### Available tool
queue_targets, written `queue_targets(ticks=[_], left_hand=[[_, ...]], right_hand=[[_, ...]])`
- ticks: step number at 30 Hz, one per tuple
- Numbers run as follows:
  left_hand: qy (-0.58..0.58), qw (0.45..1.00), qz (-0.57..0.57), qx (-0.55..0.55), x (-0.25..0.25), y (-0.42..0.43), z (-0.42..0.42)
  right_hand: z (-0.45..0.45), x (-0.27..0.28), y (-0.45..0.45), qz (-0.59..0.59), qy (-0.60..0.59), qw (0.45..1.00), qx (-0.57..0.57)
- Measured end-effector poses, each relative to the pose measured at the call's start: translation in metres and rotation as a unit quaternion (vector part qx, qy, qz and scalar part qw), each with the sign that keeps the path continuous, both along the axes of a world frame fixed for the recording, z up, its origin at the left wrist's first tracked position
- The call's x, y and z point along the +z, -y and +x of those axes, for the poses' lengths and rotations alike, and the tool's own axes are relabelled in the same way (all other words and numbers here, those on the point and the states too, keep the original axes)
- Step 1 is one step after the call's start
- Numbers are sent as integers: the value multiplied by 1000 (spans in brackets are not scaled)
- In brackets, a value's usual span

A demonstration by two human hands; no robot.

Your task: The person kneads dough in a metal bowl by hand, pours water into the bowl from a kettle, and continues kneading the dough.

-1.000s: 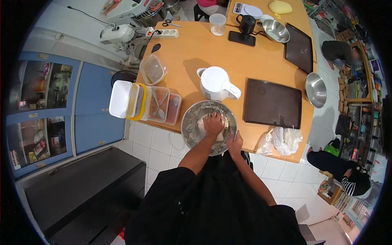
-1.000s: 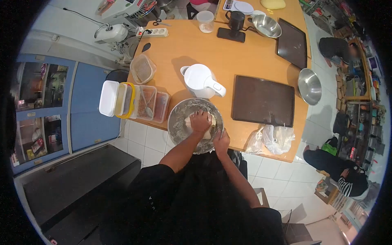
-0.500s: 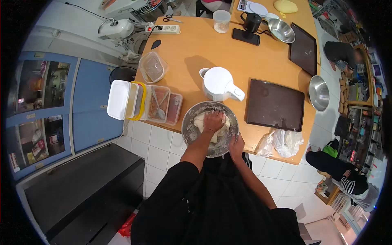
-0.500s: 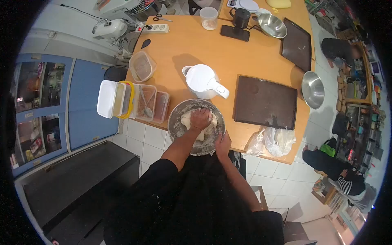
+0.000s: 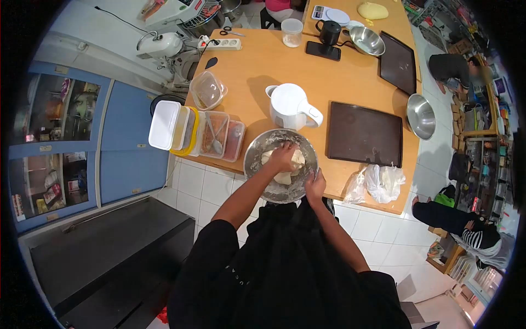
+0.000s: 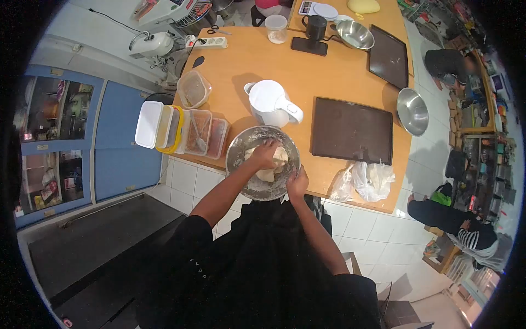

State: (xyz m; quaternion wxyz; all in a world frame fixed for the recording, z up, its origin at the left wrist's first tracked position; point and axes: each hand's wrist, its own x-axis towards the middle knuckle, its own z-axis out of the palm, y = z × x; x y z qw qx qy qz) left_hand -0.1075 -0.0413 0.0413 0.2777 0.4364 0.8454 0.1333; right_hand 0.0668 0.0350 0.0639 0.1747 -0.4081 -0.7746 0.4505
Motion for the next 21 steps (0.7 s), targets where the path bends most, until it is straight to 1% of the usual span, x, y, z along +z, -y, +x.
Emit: queue_targets(ticks=[4,5,6,7,10,13,14,16,19,21], left_hand=[[4,994,-110,-18,9,-8,6],[11,995,-96,-23,5,-6,7],[16,996,-82,-30,-11,-2,5],[20,997,-69,-38,-13,-1,2],[83,989,-108,-55,-13,-6,-8],[72,992,-72,-73,-23,-7,-13],[72,995,-46,-56,-28,-5,-14],[72,997,7,-22,-15,0,-16],[116,993,13,-3,16,2,-24],[108,993,40,-18,-9,9,-31]], right_hand=[[-1,-6,1,10,18,1000,-16],[0,-5,1,11,24,1000,-15],[0,-4,1,12,28,999,-14],[-1,-3,1,13,32,999,-15],[-1,1,0,15,21,1000,-11],[-1,-1,-1,28,26,999,0],[-1,-2,-2,33,25,999,2],[-2,-1,-3,42,23,999,6],[-4,5,-4,33,27,999,8],[-5,8,-4,49,27,998,12]])
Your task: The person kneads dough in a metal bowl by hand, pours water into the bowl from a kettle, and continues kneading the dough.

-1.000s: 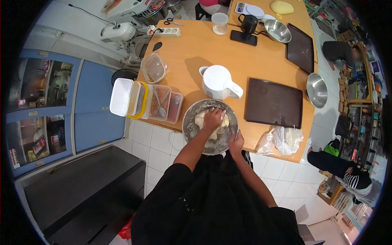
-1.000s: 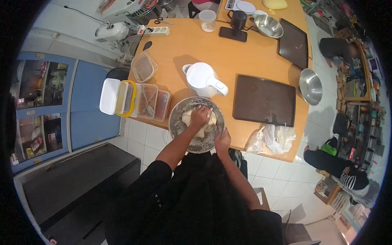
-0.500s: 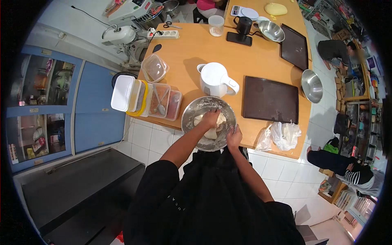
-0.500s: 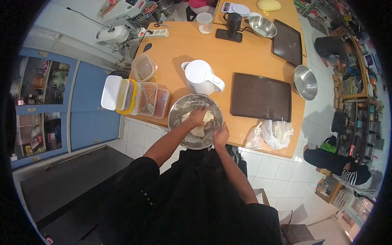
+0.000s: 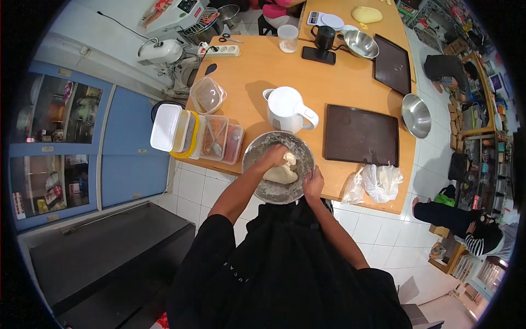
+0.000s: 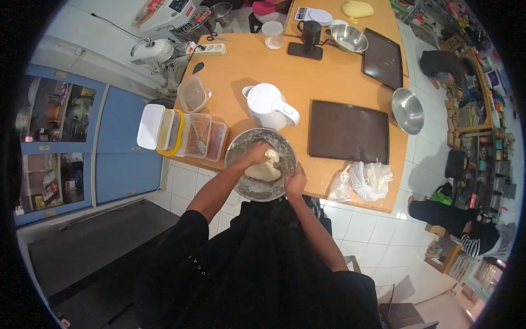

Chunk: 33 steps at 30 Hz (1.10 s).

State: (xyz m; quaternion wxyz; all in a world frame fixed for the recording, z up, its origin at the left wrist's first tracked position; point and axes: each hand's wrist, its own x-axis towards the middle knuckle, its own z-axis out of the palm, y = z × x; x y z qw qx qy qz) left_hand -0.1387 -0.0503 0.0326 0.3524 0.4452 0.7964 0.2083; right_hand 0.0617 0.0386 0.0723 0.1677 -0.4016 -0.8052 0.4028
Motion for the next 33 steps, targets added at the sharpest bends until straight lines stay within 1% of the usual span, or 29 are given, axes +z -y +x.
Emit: queue_targets(ticks=[2,4,5,6,7,10,13,15,16,18,19,22,25,26,28,31,33], left_hand=[[1,1000,12,8,-8,5,-3],[12,999,9,32,6,11,-1],[11,999,11,28,13,14,1],[10,1000,13,23,39,16,3],[9,1000,16,19,53,20,5],[-98,983,146,48,23,48,20],[-103,981,162,30,19,56,37],[-99,988,115,13,29,60,51],[-97,991,90,5,43,63,58],[-102,993,41,-43,77,66,68],[-104,992,18,-68,86,67,73],[-139,983,114,-42,69,78,85],[-158,979,112,-68,58,78,79],[-146,984,86,-60,56,76,77],[-122,991,35,-42,68,63,73],[-172,982,-59,-44,76,43,70],[-149,988,-29,2,66,37,71]], right_hand=[[0,-2,-1,-1,2,1000,0],[-1,-3,-1,-21,6,1000,-7],[-1,-4,-1,-22,0,1000,-9],[-1,-3,-1,-22,-5,1000,-12],[-1,-2,-1,-22,-10,1000,-14],[-3,-3,-2,-23,6,1000,-10],[-4,-3,-1,-17,2,1000,-16],[-6,-1,-2,-17,19,999,-19],[-5,-2,-1,-19,28,999,-21],[-5,-9,0,-9,25,999,-21],[-5,-11,-1,-3,24,999,-22],[-4,-8,-1,-2,20,1000,-20],[-5,-5,0,-17,18,999,-26],[-6,-4,0,-16,21,999,-25],[-6,-6,-1,-13,26,999,-22],[-5,-6,-1,-15,20,999,-22],[-6,-9,0,-11,7,1000,-21]])
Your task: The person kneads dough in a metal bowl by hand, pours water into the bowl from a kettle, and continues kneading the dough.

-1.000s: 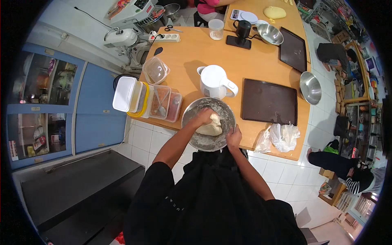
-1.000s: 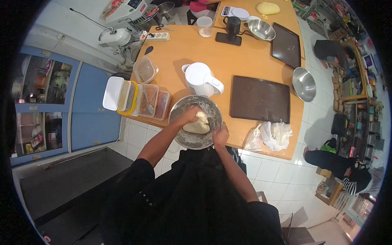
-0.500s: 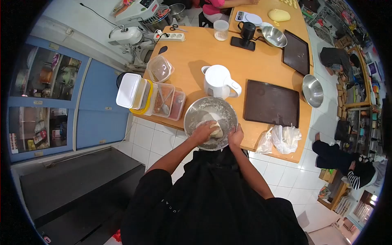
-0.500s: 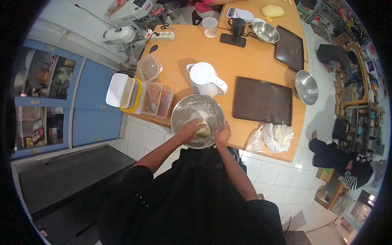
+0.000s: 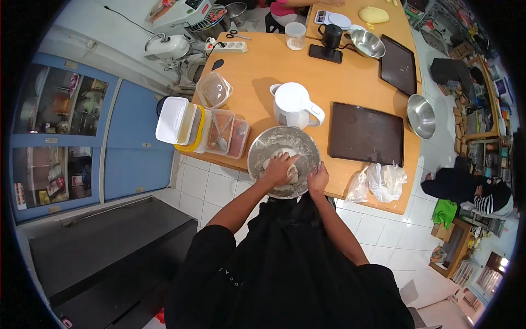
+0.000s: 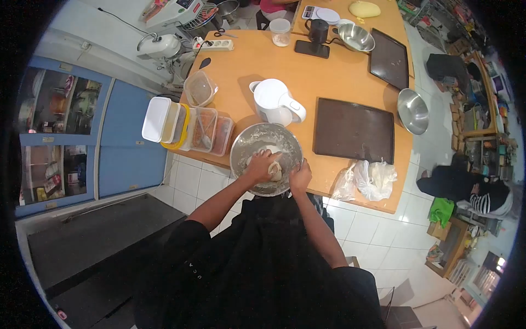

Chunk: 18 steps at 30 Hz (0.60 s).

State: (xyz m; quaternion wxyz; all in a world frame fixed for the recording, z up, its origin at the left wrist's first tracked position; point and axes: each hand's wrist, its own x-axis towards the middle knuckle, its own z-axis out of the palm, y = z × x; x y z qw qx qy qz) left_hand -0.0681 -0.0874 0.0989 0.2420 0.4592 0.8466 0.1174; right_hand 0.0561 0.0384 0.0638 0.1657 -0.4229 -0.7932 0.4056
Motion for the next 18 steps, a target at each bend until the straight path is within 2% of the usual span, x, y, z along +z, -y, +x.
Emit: queue_targets(ticks=[1,4,8,10,13,16,18], left_hand=[[12,1000,20,21,-7,-2,1],[-72,997,19,-13,-24,4,6],[-40,998,53,16,-46,7,11],[-53,994,84,40,-45,5,10],[-68,991,65,93,-37,-3,13],[-140,976,122,114,-31,-3,14],[-130,973,148,120,-38,-4,7]], right_hand=[[1,-2,-1,3,-5,1000,1],[1,-8,-1,2,17,1000,-3],[2,-8,-1,12,27,1000,-4],[-1,-7,0,9,31,999,-16],[-1,-10,0,24,20,999,-20],[0,-14,-2,27,-4,1000,-9],[0,-14,-3,20,16,1000,-6]])
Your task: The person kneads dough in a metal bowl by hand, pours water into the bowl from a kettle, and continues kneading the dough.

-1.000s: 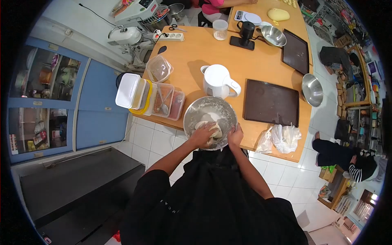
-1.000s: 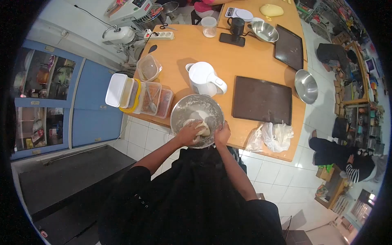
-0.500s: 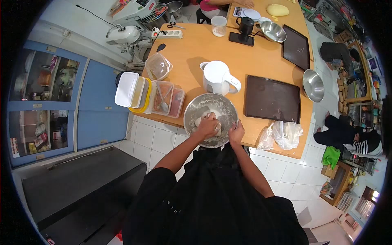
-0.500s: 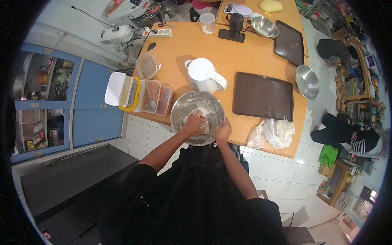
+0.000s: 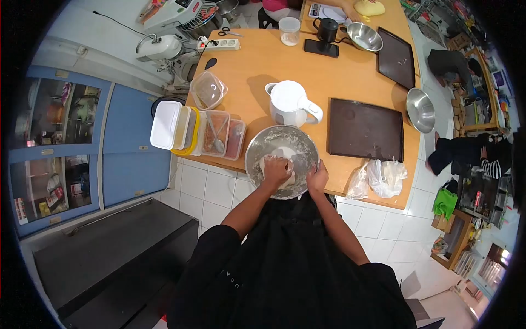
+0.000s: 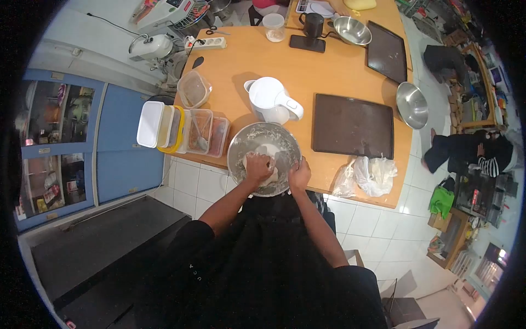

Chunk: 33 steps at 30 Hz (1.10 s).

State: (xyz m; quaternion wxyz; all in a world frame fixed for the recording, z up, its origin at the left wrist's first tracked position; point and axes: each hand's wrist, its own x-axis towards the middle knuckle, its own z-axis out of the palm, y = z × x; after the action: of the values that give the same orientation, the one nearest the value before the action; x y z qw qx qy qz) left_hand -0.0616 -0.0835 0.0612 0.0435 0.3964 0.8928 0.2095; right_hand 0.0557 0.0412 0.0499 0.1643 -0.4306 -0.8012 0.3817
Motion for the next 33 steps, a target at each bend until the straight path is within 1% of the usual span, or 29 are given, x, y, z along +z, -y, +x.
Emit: queue_targets(ticks=[4,7,10,13,16,19,22,25,28,31,33], left_hand=[[-22,999,14,20,-19,0,-7],[-72,997,26,3,-28,3,-9],[-103,994,43,15,-36,0,-8],[-102,992,68,32,-52,-5,-8],[-105,992,63,29,-67,-9,-10],[-61,998,24,5,-71,-15,-16],[-30,999,-40,-20,-68,-26,-24],[-10,998,-62,-21,-70,-38,-29],[-35,998,-33,-37,-79,-44,-33],[16,998,-31,-46,-86,-45,-35],[53,996,-60,-41,-82,-43,-32]], right_hand=[[-2,5,0,2,3,1000,2],[-6,4,-1,-8,-14,1000,-6],[-7,6,0,-19,-12,1000,-11],[-9,12,0,-5,-23,1000,-10],[-10,9,1,18,-14,1000,-11],[-10,12,0,-27,-16,999,-16],[-12,17,-2,-20,1,1000,-11],[-12,20,-3,-52,11,999,-9],[-14,22,-2,-55,13,998,-12],[-15,24,-3,-34,8,999,-6],[-13,23,-1,-35,-1,999,-5]])
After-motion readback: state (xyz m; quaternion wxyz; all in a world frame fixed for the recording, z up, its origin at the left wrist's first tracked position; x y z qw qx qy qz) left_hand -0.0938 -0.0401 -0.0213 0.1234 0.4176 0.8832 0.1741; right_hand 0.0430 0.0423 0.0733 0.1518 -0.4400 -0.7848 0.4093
